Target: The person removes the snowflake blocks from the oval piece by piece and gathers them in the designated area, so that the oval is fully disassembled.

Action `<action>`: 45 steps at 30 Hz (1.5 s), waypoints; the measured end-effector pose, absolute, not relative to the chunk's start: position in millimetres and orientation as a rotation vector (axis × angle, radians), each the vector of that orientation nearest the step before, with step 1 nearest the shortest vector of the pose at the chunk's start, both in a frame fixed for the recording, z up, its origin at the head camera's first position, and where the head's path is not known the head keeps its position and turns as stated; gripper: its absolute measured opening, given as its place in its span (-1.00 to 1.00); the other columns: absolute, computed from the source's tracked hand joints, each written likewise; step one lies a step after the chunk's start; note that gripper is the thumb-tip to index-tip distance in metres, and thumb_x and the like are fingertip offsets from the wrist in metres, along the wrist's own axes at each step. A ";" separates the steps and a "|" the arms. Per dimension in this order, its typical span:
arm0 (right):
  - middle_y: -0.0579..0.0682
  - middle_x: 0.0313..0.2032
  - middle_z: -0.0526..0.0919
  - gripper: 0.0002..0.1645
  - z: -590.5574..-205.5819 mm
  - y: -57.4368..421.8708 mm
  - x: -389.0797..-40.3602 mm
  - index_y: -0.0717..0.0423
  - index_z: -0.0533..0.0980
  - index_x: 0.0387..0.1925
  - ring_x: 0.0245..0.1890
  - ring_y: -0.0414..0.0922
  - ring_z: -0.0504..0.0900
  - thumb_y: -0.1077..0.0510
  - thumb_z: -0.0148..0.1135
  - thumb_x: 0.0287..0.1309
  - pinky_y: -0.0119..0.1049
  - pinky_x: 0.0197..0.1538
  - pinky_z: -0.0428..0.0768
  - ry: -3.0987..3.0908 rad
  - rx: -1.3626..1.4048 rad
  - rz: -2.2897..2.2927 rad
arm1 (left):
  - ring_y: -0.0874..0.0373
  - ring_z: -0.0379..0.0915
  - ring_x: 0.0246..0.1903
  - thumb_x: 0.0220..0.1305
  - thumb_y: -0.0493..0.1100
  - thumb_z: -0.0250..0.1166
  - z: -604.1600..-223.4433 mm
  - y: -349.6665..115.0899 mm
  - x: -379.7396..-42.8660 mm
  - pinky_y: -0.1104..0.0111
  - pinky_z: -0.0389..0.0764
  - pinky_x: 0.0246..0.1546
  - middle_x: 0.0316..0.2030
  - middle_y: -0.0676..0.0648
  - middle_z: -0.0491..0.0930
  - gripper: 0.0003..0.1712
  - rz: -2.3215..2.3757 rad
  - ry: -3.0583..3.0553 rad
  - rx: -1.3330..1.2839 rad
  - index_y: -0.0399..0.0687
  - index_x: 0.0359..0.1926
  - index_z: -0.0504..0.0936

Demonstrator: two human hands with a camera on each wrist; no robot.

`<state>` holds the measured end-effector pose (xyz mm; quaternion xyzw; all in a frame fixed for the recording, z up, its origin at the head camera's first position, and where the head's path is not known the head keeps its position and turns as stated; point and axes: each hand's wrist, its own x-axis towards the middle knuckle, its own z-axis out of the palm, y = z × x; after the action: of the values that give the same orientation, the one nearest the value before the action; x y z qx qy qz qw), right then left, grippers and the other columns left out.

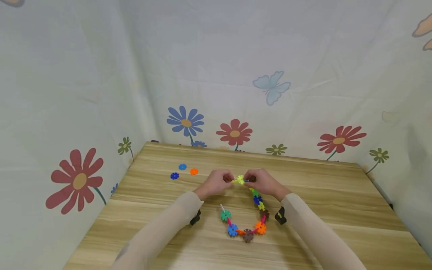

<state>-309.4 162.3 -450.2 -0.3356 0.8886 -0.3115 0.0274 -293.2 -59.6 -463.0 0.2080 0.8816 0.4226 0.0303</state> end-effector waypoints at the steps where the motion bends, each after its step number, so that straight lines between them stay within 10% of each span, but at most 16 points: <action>1: -0.17 -0.37 0.61 -0.89 -450.2 161.9 -309.5 0.02 0.57 -0.31 -0.41 -0.28 0.56 0.20 0.35 0.09 -0.39 -0.27 0.56 2.742 -1.038 -0.967 | 0.22 0.47 -0.36 0.12 -0.28 0.37 -462.8 -58.6 -293.0 0.41 0.52 -0.25 -0.39 0.07 0.57 -0.89 1.302 2.720 0.649 -0.09 -0.32 0.60; 45: -0.19 -0.42 0.62 -0.89 -453.3 153.5 -307.8 0.02 0.58 -0.34 -0.45 -0.31 0.56 0.22 0.36 0.07 -0.42 -0.31 0.56 2.741 -1.083 -0.959 | 0.33 0.43 -0.53 0.09 -0.26 0.40 -464.1 -53.3 -296.5 0.50 0.48 -0.45 -0.54 0.17 0.57 -0.89 1.133 2.975 0.836 0.01 -0.47 0.64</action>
<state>-307.8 153.5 -453.3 -0.3493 0.8842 -0.3094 0.0210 -296.5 -53.3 -464.1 0.2533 0.9013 0.3433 -0.0750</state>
